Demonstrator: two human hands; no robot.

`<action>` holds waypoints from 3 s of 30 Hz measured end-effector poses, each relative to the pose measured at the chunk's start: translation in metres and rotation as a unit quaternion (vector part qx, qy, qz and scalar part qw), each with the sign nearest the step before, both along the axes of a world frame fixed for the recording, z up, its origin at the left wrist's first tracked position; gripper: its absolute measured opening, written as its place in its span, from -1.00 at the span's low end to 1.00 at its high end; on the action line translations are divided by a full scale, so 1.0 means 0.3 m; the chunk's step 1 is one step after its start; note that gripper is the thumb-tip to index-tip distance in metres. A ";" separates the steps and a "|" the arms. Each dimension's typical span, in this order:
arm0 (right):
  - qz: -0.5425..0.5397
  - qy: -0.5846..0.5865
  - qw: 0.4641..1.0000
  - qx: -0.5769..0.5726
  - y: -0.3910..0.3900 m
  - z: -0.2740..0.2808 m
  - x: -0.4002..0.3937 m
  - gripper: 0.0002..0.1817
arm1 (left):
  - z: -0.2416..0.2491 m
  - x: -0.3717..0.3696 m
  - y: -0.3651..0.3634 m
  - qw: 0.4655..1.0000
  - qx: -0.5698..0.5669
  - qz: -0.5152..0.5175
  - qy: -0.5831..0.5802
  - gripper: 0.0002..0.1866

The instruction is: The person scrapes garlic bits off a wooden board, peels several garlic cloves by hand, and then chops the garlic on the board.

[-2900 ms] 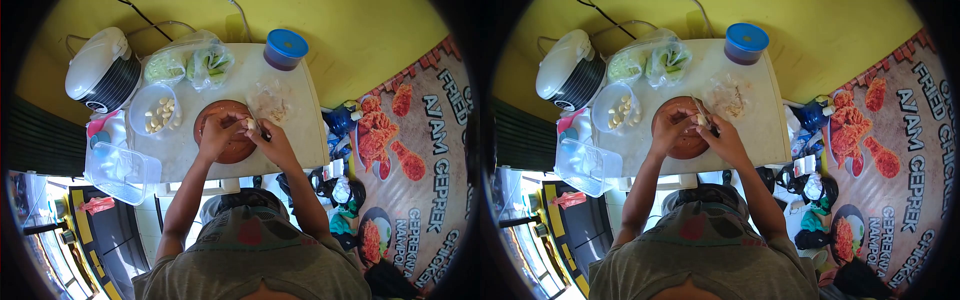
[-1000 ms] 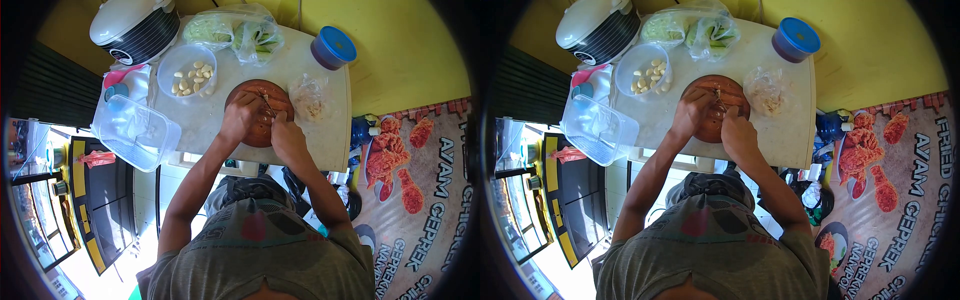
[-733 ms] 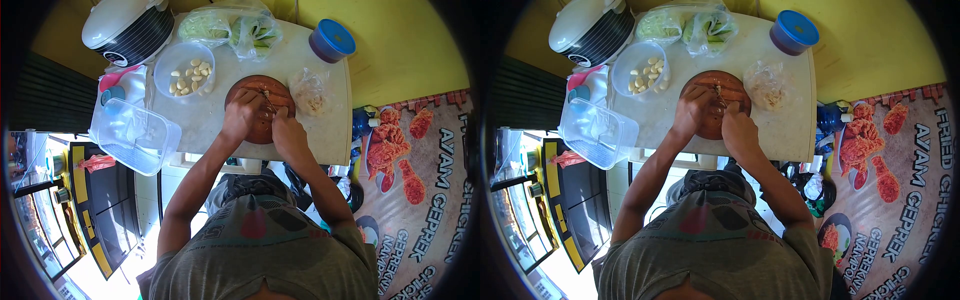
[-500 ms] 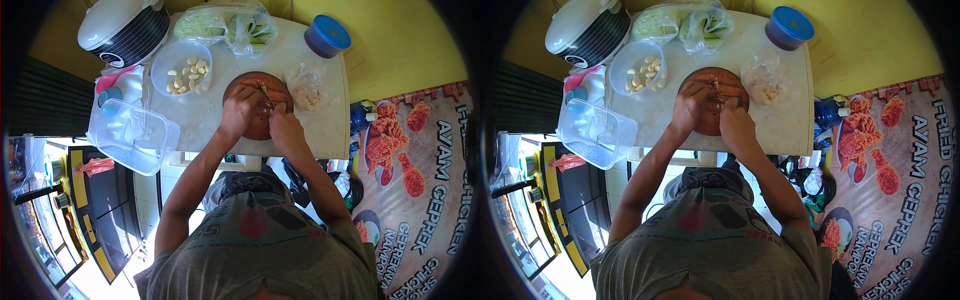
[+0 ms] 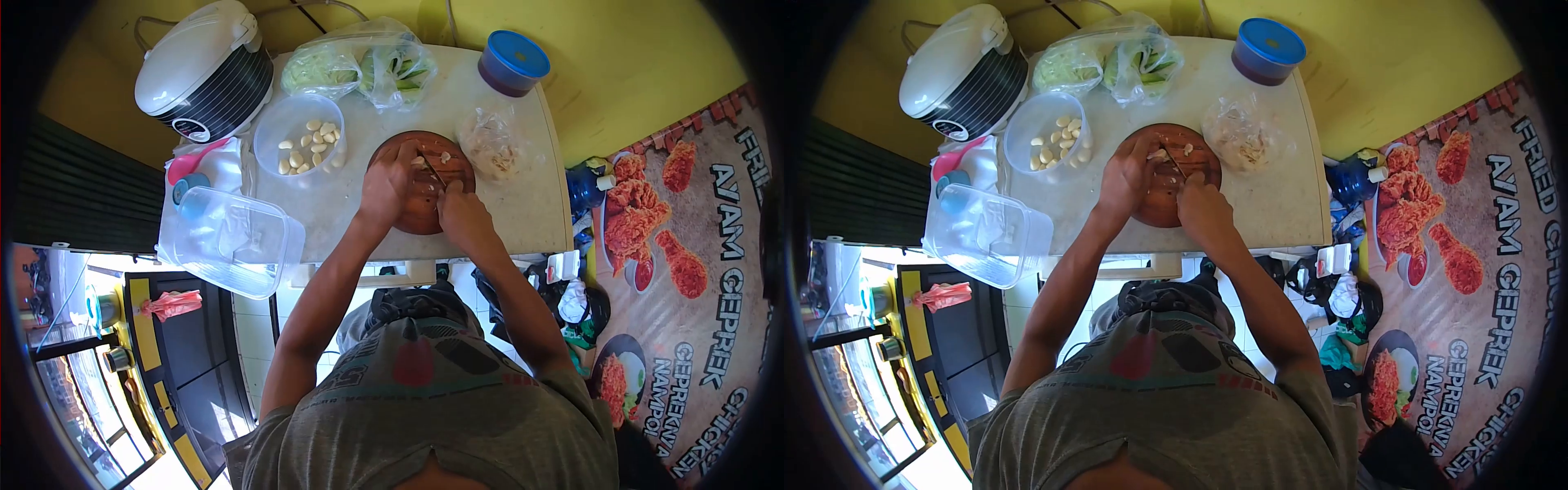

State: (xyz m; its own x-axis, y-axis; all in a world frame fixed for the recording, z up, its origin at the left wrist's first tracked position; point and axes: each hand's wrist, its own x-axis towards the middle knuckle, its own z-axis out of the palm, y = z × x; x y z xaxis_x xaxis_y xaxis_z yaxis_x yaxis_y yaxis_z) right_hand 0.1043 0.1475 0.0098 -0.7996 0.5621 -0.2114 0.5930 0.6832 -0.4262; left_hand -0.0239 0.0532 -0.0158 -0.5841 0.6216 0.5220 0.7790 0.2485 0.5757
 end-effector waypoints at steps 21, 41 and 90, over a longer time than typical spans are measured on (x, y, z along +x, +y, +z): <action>-0.047 0.128 0.980 -0.144 0.013 -0.032 0.085 -0.56 | 0.077 -0.006 -0.034 0.730 0.226 -0.098 -0.638 -0.67; -0.008 0.369 0.878 -0.304 0.145 -0.029 0.032 -0.81 | 0.044 0.089 0.024 0.643 0.378 -0.067 -0.663 -0.71; -0.127 0.419 0.899 -0.029 0.294 0.016 0.103 -0.72 | 0.067 0.197 0.060 0.690 0.352 0.004 -0.632 -0.73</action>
State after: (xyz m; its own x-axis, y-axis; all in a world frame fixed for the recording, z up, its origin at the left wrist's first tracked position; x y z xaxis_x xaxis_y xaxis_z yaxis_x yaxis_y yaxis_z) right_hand 0.1350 0.2358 0.0145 -0.5395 0.7566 0.3694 0.1818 0.5330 -0.8263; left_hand 0.0353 0.0711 0.0043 -0.8516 0.4677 -0.2369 -0.4561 -0.4382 0.7746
